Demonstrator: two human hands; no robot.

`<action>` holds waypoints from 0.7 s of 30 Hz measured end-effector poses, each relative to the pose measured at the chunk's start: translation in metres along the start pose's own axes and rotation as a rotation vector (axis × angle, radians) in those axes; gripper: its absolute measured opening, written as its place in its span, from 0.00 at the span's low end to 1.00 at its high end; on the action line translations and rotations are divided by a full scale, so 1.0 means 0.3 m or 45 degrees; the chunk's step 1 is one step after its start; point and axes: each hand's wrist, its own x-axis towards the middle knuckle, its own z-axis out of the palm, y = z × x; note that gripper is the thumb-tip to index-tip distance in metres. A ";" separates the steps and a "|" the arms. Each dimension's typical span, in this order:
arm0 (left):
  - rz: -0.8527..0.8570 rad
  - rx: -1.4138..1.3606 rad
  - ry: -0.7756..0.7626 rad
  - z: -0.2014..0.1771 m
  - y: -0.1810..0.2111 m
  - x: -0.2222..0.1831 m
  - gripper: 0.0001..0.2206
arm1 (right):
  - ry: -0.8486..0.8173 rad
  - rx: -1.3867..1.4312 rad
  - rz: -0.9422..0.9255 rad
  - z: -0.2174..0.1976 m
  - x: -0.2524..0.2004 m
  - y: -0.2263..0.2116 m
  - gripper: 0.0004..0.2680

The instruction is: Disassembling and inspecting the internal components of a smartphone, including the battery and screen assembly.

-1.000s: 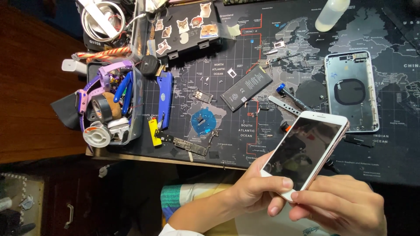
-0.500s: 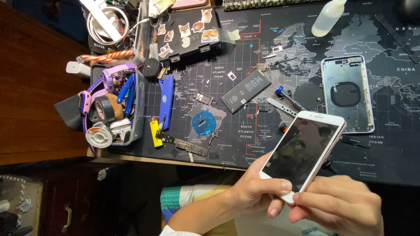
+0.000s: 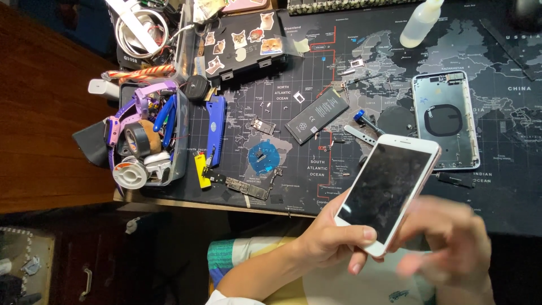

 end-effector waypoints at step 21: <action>0.015 0.533 -0.150 0.022 0.003 0.012 0.39 | 0.386 0.417 0.171 0.022 0.071 -0.056 0.35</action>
